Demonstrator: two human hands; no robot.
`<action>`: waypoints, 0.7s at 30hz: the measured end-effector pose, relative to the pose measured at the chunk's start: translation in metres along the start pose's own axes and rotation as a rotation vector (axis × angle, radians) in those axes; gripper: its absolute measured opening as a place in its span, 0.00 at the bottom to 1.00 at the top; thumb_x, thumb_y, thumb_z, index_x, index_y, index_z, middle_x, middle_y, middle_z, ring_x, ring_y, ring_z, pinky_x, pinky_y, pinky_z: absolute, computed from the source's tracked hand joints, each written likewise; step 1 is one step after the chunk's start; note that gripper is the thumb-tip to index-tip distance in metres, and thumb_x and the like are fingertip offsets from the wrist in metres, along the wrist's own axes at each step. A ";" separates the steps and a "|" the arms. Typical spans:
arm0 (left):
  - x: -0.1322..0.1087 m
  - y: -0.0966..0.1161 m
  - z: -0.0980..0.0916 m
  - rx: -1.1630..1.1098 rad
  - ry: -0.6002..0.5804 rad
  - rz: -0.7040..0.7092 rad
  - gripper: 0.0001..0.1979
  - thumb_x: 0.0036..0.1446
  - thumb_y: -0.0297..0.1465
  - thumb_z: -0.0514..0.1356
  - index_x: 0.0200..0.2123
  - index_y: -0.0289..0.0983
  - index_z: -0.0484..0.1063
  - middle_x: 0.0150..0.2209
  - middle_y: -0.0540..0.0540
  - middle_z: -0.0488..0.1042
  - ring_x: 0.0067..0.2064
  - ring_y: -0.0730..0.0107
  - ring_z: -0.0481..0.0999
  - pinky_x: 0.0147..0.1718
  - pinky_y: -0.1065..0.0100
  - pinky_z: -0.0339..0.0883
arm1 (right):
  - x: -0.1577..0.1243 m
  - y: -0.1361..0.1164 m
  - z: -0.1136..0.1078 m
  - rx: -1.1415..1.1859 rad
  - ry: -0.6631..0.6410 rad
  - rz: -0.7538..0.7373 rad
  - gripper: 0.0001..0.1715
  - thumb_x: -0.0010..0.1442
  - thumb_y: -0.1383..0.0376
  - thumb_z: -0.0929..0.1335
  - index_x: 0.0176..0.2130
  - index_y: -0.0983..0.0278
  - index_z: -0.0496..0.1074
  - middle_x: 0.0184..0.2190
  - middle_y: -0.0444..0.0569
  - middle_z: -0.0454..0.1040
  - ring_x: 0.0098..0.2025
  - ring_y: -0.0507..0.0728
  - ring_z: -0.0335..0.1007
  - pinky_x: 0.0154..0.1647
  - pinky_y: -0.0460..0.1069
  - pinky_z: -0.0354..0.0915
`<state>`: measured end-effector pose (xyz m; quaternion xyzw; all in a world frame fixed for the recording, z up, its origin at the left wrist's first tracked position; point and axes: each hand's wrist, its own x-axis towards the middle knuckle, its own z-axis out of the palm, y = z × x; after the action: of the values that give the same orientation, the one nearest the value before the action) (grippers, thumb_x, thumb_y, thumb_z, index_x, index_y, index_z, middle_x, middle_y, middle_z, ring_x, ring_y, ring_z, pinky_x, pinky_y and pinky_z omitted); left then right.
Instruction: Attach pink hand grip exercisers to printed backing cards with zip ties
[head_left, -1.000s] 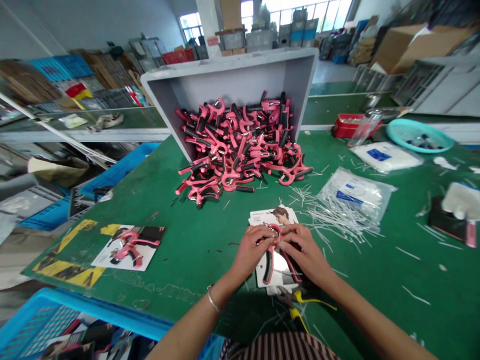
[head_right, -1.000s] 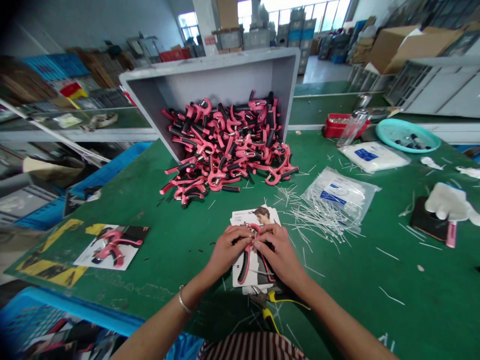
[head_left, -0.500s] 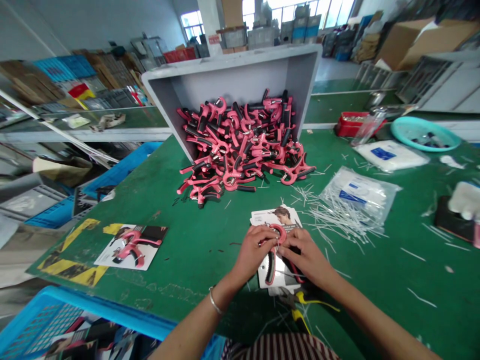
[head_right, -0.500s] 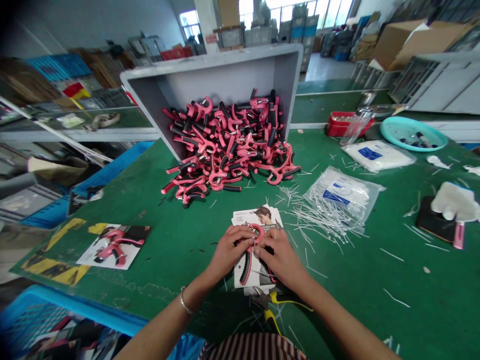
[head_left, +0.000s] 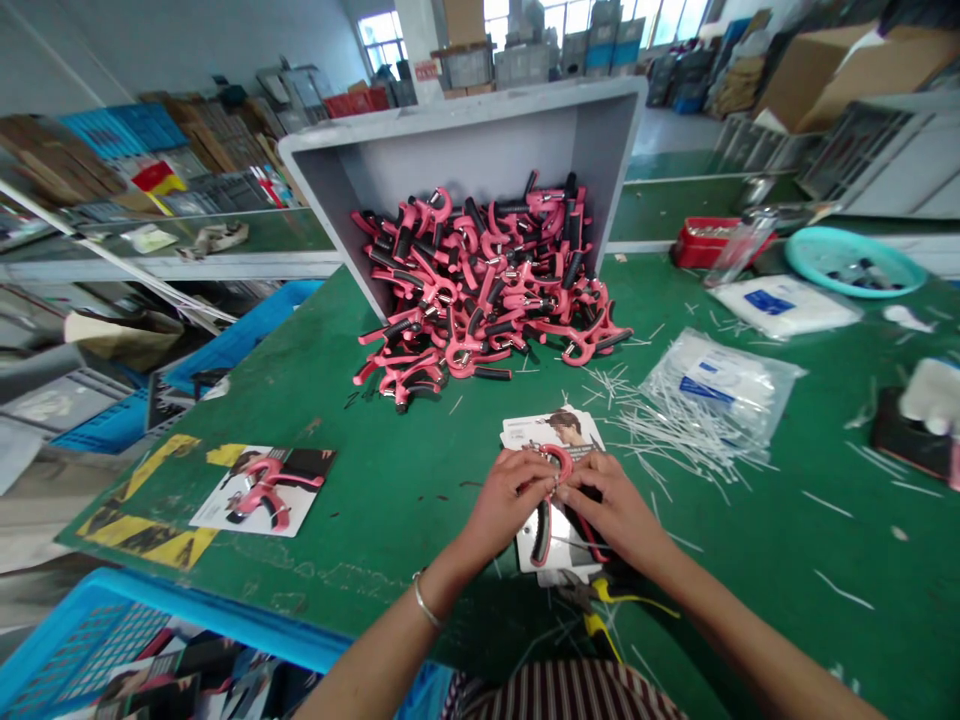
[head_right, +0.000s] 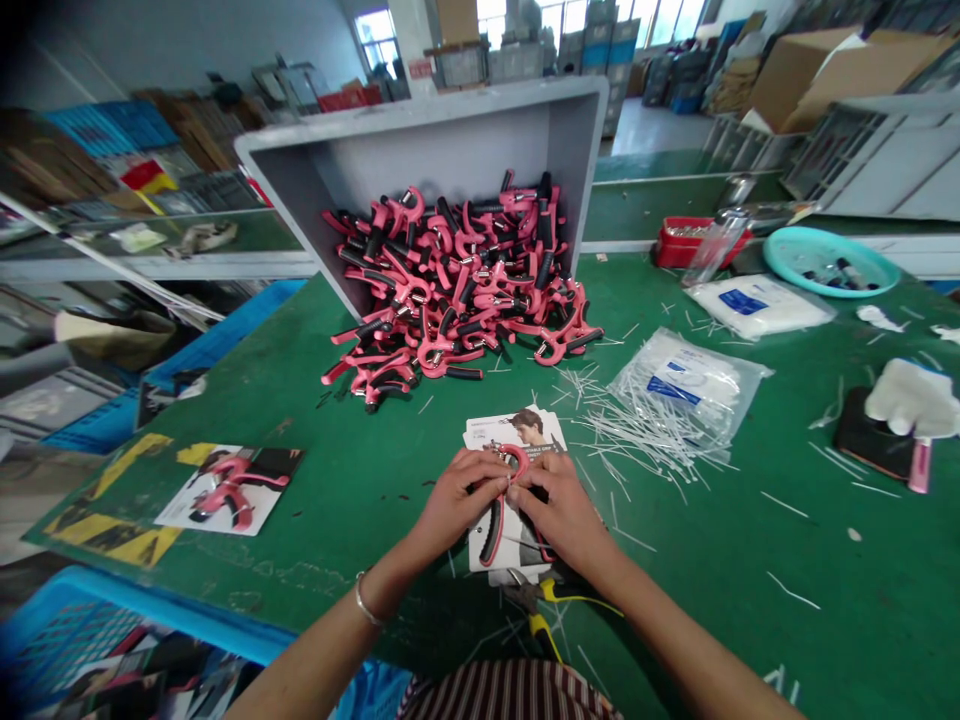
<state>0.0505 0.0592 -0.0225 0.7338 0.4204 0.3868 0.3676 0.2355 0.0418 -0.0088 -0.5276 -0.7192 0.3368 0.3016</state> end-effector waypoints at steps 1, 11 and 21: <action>0.001 0.002 -0.002 -0.022 -0.013 -0.024 0.07 0.61 0.31 0.60 0.37 0.41 0.79 0.40 0.48 0.79 0.45 0.64 0.74 0.50 0.62 0.62 | 0.001 0.000 0.000 0.003 0.006 0.001 0.12 0.63 0.59 0.68 0.29 0.60 0.76 0.34 0.48 0.70 0.42 0.60 0.64 0.46 0.55 0.60; 0.005 0.013 0.002 0.069 0.009 -0.060 0.04 0.59 0.29 0.61 0.33 0.41 0.77 0.35 0.49 0.78 0.42 0.64 0.73 0.47 0.64 0.62 | 0.000 0.003 0.003 -0.005 0.050 -0.033 0.11 0.63 0.60 0.67 0.30 0.60 0.73 0.33 0.47 0.70 0.41 0.59 0.64 0.45 0.54 0.61; 0.007 0.006 -0.006 -0.067 -0.071 -0.103 0.07 0.60 0.31 0.60 0.39 0.41 0.79 0.41 0.48 0.80 0.46 0.64 0.75 0.50 0.63 0.63 | -0.003 0.006 0.000 0.007 0.018 -0.049 0.09 0.64 0.60 0.67 0.33 0.58 0.75 0.35 0.47 0.70 0.43 0.59 0.64 0.45 0.54 0.61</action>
<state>0.0495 0.0645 -0.0131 0.7118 0.4311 0.3550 0.4260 0.2399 0.0401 -0.0141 -0.5116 -0.7281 0.3270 0.3182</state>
